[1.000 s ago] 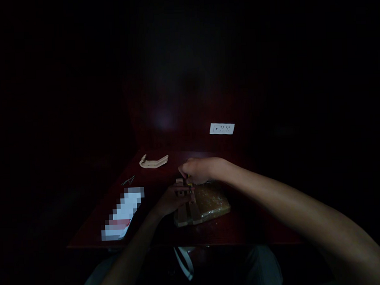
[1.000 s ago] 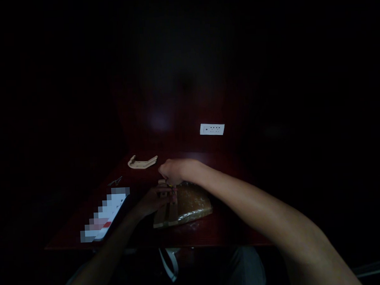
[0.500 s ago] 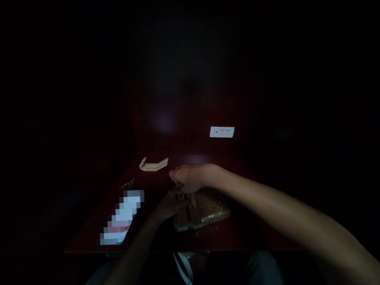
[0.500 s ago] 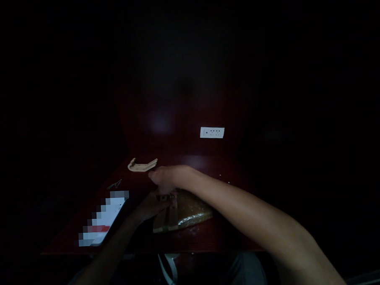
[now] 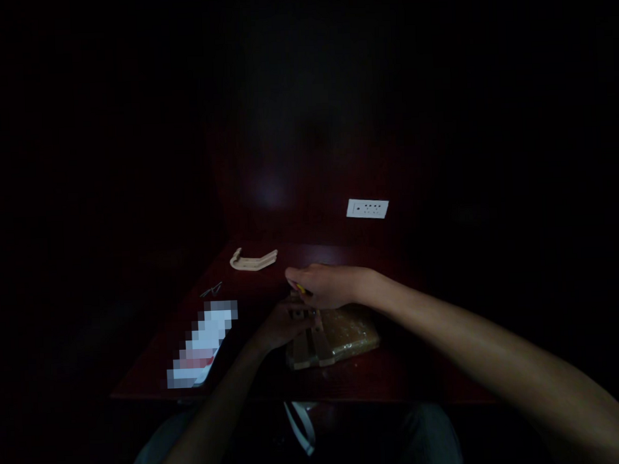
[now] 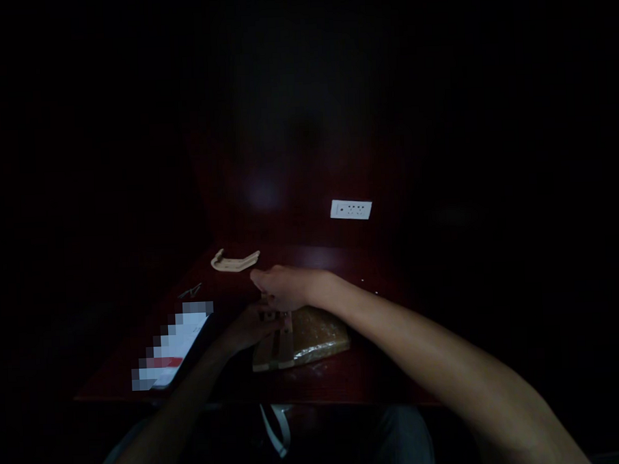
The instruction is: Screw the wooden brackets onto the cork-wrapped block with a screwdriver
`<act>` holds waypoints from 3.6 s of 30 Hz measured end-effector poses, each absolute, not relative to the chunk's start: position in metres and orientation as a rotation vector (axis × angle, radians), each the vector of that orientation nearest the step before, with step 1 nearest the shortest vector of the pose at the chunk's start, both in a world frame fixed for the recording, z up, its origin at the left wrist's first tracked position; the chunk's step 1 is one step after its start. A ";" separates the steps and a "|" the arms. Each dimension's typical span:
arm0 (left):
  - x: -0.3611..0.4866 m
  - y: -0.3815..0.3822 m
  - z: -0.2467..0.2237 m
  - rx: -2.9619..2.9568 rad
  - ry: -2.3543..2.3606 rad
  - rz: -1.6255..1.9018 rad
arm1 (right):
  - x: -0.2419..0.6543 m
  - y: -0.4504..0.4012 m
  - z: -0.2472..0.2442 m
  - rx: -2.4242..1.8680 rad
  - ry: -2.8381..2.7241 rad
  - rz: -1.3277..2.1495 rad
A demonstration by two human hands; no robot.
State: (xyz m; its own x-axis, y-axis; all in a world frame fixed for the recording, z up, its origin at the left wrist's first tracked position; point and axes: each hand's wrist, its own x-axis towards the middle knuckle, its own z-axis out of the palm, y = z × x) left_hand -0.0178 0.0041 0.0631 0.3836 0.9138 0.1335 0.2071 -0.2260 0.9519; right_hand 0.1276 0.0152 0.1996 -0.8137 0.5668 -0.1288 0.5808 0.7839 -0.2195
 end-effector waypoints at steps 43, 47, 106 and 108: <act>-0.016 0.006 0.059 1.718 1.021 0.931 | 0.151 0.024 0.187 0.988 3.110 -0.475; -0.018 0.008 0.058 1.758 0.999 0.914 | 0.151 0.023 0.188 0.985 3.131 -0.483; -0.019 0.008 0.061 1.743 0.982 0.932 | 0.124 -0.005 0.203 0.989 2.857 -0.144; -0.019 0.008 0.061 1.763 0.980 0.941 | 0.126 -0.003 0.201 1.000 2.874 -0.180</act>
